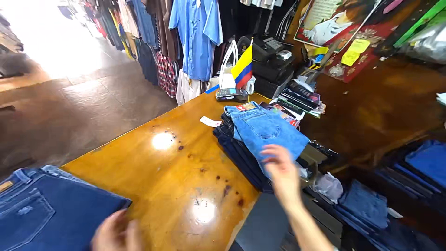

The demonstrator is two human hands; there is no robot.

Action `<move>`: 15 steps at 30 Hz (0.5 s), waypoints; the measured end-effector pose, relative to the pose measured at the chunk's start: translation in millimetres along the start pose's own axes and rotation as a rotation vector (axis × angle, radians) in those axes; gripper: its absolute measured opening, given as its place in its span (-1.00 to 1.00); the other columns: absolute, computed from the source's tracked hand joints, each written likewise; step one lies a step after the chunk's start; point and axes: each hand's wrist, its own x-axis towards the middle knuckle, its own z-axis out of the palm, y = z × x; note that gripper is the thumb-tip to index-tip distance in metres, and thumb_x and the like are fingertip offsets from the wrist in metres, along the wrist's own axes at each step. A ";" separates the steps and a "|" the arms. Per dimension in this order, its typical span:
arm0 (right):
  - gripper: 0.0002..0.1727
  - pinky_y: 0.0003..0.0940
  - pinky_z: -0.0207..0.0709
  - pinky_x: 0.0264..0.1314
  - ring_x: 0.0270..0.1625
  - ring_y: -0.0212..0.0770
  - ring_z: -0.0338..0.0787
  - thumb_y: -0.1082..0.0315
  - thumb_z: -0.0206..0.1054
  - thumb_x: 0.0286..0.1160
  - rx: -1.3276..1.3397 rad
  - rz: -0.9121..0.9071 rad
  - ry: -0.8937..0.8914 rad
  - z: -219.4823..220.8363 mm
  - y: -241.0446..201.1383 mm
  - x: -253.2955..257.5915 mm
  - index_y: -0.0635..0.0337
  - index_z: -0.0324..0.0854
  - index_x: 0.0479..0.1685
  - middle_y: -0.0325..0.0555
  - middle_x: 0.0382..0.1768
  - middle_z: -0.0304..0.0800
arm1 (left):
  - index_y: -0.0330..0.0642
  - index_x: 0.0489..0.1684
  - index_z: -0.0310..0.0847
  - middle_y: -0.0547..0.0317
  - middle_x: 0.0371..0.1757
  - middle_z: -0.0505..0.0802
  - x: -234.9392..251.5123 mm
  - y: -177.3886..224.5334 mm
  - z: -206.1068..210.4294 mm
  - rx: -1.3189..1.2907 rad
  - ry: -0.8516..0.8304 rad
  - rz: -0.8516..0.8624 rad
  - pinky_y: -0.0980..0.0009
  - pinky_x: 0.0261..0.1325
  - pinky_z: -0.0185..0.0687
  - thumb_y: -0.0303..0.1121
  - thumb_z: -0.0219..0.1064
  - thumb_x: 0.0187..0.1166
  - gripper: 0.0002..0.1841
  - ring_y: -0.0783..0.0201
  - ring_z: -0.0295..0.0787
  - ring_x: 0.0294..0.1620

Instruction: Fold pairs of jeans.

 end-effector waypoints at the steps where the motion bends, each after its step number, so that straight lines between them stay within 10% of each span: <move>1: -0.64 -0.06 0.69 0.22 0.25 -0.01 0.75 0.50 0.24 0.46 -0.113 0.089 0.141 -36.6 29.3 16.7 0.38 0.60 0.25 0.20 0.31 0.67 | -0.63 0.32 0.51 -0.55 0.37 0.63 1.4 22.8 29.4 -0.095 -0.155 -0.014 0.04 0.35 0.63 -0.45 0.16 0.67 -0.61 -0.19 0.64 0.37; 3: -0.39 0.18 0.57 0.29 0.32 0.28 0.65 0.39 0.29 0.55 -0.182 0.338 0.263 -95.2 91.5 47.6 0.47 0.31 0.58 0.50 0.40 0.50 | -0.46 0.24 0.66 -0.28 0.30 0.75 -2.1 62.6 88.7 -0.279 -0.413 -0.078 0.13 0.35 0.68 -0.45 0.22 0.64 -0.68 0.01 0.73 0.31; 6: -0.35 -0.07 0.70 -0.04 -0.02 -0.07 0.77 0.03 0.16 0.78 0.028 0.653 0.136 -132.1 158.1 81.7 0.16 0.15 0.71 0.18 0.19 0.65 | -0.36 0.34 0.60 -0.09 0.26 0.78 0.8 115.4 151.6 -0.547 -0.803 -0.289 0.22 0.29 0.72 -0.38 0.20 0.71 -0.66 0.17 0.80 0.18; 8: -0.51 -0.25 0.72 -0.26 -0.26 -0.22 0.78 0.14 0.21 0.75 0.186 0.688 0.050 -138.2 170.8 97.2 0.13 0.29 0.54 0.00 -0.05 0.70 | -0.38 0.43 0.51 -0.11 0.28 0.77 5.9 139.6 181.5 -0.695 -0.980 -0.435 0.20 0.25 0.75 -0.27 0.15 0.78 -0.59 0.15 0.81 0.18; 15: -0.82 -0.48 0.74 -0.29 -0.33 -0.48 0.79 0.49 0.30 0.29 0.373 0.218 -0.013 -110.7 19.1 167.1 0.00 0.59 -0.19 -0.39 -0.35 0.80 | -0.24 0.54 0.34 -0.04 0.12 0.82 45.8 192.7 198.4 -1.131 -1.024 -0.827 0.14 0.20 0.76 0.21 -0.29 0.84 -0.29 0.11 0.83 0.08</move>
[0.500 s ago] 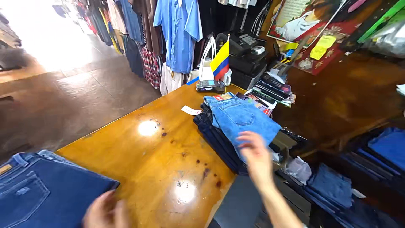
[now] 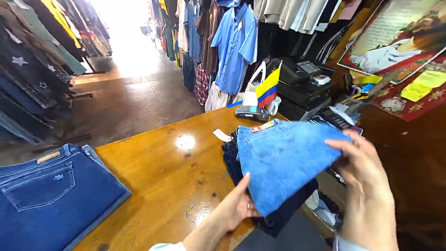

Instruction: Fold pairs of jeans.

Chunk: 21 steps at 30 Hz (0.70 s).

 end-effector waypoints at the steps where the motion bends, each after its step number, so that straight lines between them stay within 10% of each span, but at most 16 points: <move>1: -0.82 -0.49 0.73 -0.28 -0.32 -0.49 0.78 0.47 0.33 0.27 0.024 -0.062 -0.081 23.2 -22.9 9.2 -0.04 0.60 -0.22 -0.42 -0.35 0.79 | -0.18 0.48 0.40 -0.03 0.08 0.82 -4.3 14.9 1.5 -0.071 0.009 0.036 0.12 0.17 0.78 0.23 -0.22 0.82 -0.33 0.08 0.84 0.06; 7: -0.85 -0.46 0.80 -0.21 -0.33 -0.40 0.83 0.54 0.33 0.43 0.113 -0.302 -0.384 142.6 -129.2 33.9 0.14 0.52 -0.15 -0.28 -0.32 0.78 | -0.07 -0.03 0.63 0.29 -0.26 0.81 -52.3 111.4 -24.8 -0.066 0.080 0.601 0.64 -0.27 0.70 -0.22 -0.09 0.85 -0.68 0.53 0.77 -0.29; 10: -0.86 -0.35 0.85 -0.14 -0.24 -0.28 0.88 0.54 0.34 0.44 0.243 -0.359 -0.361 159.5 -135.7 13.9 0.23 0.56 -0.09 -0.15 -0.24 0.81 | -0.11 0.06 0.64 0.24 -0.25 0.89 -89.2 141.2 -41.7 0.017 0.315 0.794 0.52 -0.20 0.81 -0.28 0.03 0.83 -0.76 0.47 0.86 -0.27; 16: -0.88 -0.35 0.64 -0.38 -0.40 -0.34 0.69 0.26 0.30 0.57 0.101 0.197 -0.319 163.3 61.0 -119.8 0.11 0.60 -0.15 -0.23 -0.37 0.70 | -0.14 0.46 0.44 0.06 -0.07 0.89 -150.2 60.2 -131.0 0.323 0.746 0.519 0.23 -0.12 0.89 -0.43 0.27 0.68 -0.61 0.23 0.90 -0.19; 21: -0.48 0.29 0.39 0.54 0.49 0.34 0.59 0.26 0.30 0.54 -0.651 0.047 -0.523 146.4 168.8 -209.7 0.41 0.58 0.41 0.33 0.42 0.63 | -0.42 0.66 0.31 -0.40 0.47 0.61 -165.8 -48.7 -209.2 0.817 1.147 0.166 -0.16 0.57 0.38 -0.22 0.34 0.69 -0.36 -0.26 0.54 0.49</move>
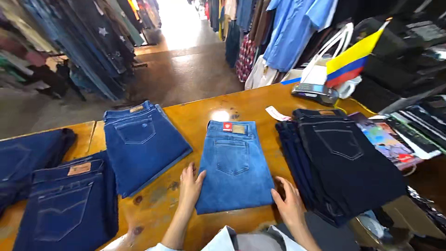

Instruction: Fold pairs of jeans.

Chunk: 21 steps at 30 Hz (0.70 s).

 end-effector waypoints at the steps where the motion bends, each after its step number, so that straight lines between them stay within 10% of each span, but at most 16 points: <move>1: -0.47 0.36 0.34 0.55 0.53 0.41 0.55 0.24 0.25 0.58 -0.072 -0.074 0.026 6.3 -5.2 0.9 0.40 0.58 0.45 0.34 0.48 0.59 | -0.39 0.62 0.38 -0.38 0.46 0.62 -0.5 0.0 4.2 0.005 0.051 0.000 -0.15 0.57 0.38 -0.20 0.34 0.69 -0.40 -0.24 0.54 0.49; 6: -0.49 0.29 0.44 0.46 0.39 0.38 0.62 0.26 0.42 0.59 -0.056 0.001 0.019 20.8 -28.0 42.5 0.44 0.56 0.39 0.41 0.29 0.65 | -0.42 0.30 0.63 -0.34 0.21 0.76 31.4 18.2 20.4 -0.174 0.158 0.024 -0.18 0.42 0.47 -0.27 0.38 0.66 -0.59 -0.22 0.67 0.29; 11: -0.83 0.08 0.60 0.08 -0.03 0.06 0.74 0.39 0.35 0.63 0.132 0.058 0.090 11.2 -26.1 47.9 0.36 0.65 -0.04 0.18 -0.09 0.73 | -0.35 0.05 0.70 0.02 -0.08 0.81 43.3 27.5 22.6 -0.301 0.259 0.310 0.33 0.09 0.66 -0.37 0.24 0.72 -0.78 0.33 0.74 -0.10; 16: -0.51 0.27 0.31 0.64 0.64 0.24 0.50 0.37 0.17 0.74 -0.191 -0.232 0.147 14.4 -30.9 41.7 0.38 0.46 0.59 0.21 0.61 0.50 | -0.54 0.36 0.53 -0.45 0.28 0.70 53.3 30.1 19.1 0.042 0.170 0.164 -0.13 0.44 0.49 -0.48 0.23 0.72 -0.65 -0.28 0.66 0.32; 21: -0.32 0.54 -0.19 0.76 0.85 0.12 0.18 -0.08 -0.11 0.82 -0.455 -0.478 -0.053 45.3 -14.1 57.4 0.10 0.32 0.78 -0.09 0.78 0.32 | -0.06 0.82 0.24 -0.10 0.86 0.22 -19.9 7.0 44.9 0.508 0.033 0.473 -0.33 0.79 -0.11 0.06 0.05 0.79 -0.34 -0.11 -0.03 0.89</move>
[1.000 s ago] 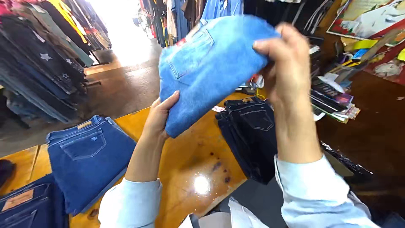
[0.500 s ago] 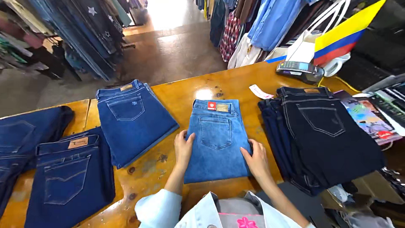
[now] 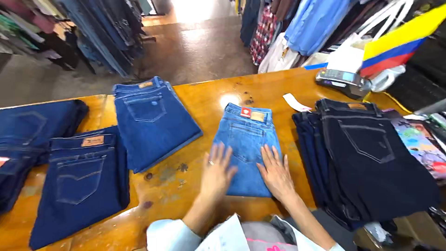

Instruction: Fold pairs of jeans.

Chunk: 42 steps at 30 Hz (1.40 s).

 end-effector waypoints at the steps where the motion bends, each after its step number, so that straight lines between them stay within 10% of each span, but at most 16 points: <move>1: -0.33 0.59 -0.23 0.74 0.84 0.14 0.21 -0.06 -0.05 0.81 -0.025 -0.004 -0.063 -4.8 2.6 8.4 0.09 0.32 0.79 -0.08 0.77 0.34 | 0.03 0.86 0.18 0.05 0.90 0.16 -14.6 0.3 8.5 0.052 -0.085 0.019 -0.32 0.82 -0.27 0.15 -0.07 0.80 -0.32 -0.01 -0.14 0.93; 4: -0.37 0.63 -0.30 0.73 0.78 0.31 0.27 0.09 0.19 0.77 -0.037 0.047 -0.276 -37.7 -2.7 42.2 0.24 0.37 0.73 0.16 0.71 0.38 | -0.03 0.66 0.49 0.18 0.74 0.50 -50.4 -23.7 -19.5 -0.169 -0.057 -0.167 -0.02 0.81 0.10 -0.16 0.08 0.81 -0.52 0.16 0.29 0.79; 6: -0.64 0.55 0.22 0.54 0.42 0.44 0.66 0.31 0.27 0.72 0.034 0.063 -0.232 -52.2 -20.7 77.3 0.43 0.71 0.26 0.40 0.30 0.73 | -0.31 0.30 0.72 -0.10 0.32 0.81 -72.0 -54.5 -57.9 -0.305 0.400 -0.409 0.03 0.42 0.65 -0.40 0.20 0.71 -0.68 0.03 0.78 0.33; 9: -0.71 0.25 0.57 0.36 0.22 0.23 0.81 0.44 0.20 0.71 0.456 -0.038 -0.222 -35.5 -68.8 140.9 0.42 0.71 0.19 0.30 0.12 0.82 | -0.43 0.48 0.47 -0.35 0.46 0.63 -79.3 -114.4 -126.1 -0.333 0.705 -0.666 -0.10 0.46 0.53 -0.36 0.16 0.77 -0.59 -0.18 0.62 0.44; 14: -0.25 0.30 0.32 0.60 0.56 0.30 0.52 -0.09 0.24 0.71 0.824 0.156 -0.507 45.7 -174.7 230.7 0.37 0.36 0.63 0.41 0.50 0.53 | -0.42 0.73 0.18 -0.41 0.60 0.52 -26.5 -211.8 -142.2 -0.689 0.475 -0.782 -0.18 0.67 0.26 0.07 0.16 0.77 -0.23 -0.22 0.43 0.64; 17: -0.10 0.32 0.37 0.56 0.56 0.33 0.51 -0.20 0.30 0.60 0.903 0.318 -0.516 64.6 -207.6 254.5 0.34 0.24 0.70 0.46 0.51 0.47 | -0.28 0.59 0.43 -0.30 0.36 0.73 5.2 -222.0 -145.4 -0.829 0.370 -0.817 -0.20 0.39 0.56 0.24 0.10 0.71 -0.24 -0.15 0.70 0.35; 22: -0.46 -0.05 0.65 0.07 -0.02 -0.11 0.78 -0.07 0.21 0.68 1.264 0.385 -0.643 56.0 -214.1 244.0 0.30 0.62 0.19 0.08 -0.04 0.77 | -0.08 0.43 0.54 0.06 0.22 0.79 8.0 -212.9 -179.9 -0.894 0.244 -0.858 0.08 0.20 0.65 0.13 0.10 0.72 -0.46 0.19 0.73 0.18; 26: -0.74 -0.36 0.61 -0.21 -0.31 -0.38 0.68 0.24 0.11 0.71 1.511 0.311 -0.545 17.7 -194.8 210.6 0.25 0.60 -0.06 -0.17 -0.34 0.68 | -0.08 0.31 0.60 0.27 -0.02 0.85 2.9 -159.5 -193.4 -0.920 0.331 -0.662 0.40 0.02 0.75 -0.17 0.06 0.78 -0.66 0.48 0.79 -0.07; 34: -0.51 -0.34 0.69 0.07 0.03 -0.36 0.77 0.23 0.16 0.63 1.214 0.359 -0.133 -124.4 -72.9 109.8 0.18 0.48 0.50 -0.09 0.09 0.77 | -0.14 0.10 0.55 0.41 -0.35 0.83 37.0 -26.7 -139.3 -1.171 0.181 -0.364 0.57 -0.25 0.78 -0.34 0.04 0.70 -0.78 0.60 0.80 -0.35; 38: -0.48 -0.04 0.60 0.20 0.13 -0.09 0.72 0.11 0.27 0.58 0.986 0.559 -0.241 -82.0 6.0 90.2 0.25 0.51 0.41 0.12 0.14 0.72 | -0.27 0.28 0.59 0.00 -0.06 0.83 61.7 -27.7 -71.7 -1.025 -0.160 -0.513 0.19 0.01 0.73 -0.08 0.14 0.76 -0.57 0.23 0.79 -0.10; 42: -0.51 -0.39 0.50 -0.11 -0.24 -0.37 0.56 0.00 0.22 0.72 1.107 0.530 -0.269 -64.7 38.8 80.2 0.17 0.55 0.40 -0.20 -0.18 0.61 | -0.24 0.28 0.62 0.06 -0.01 0.85 67.3 -30.5 -60.7 -1.025 -0.162 -0.480 0.24 0.07 0.74 -0.02 0.15 0.76 -0.55 0.28 0.81 -0.04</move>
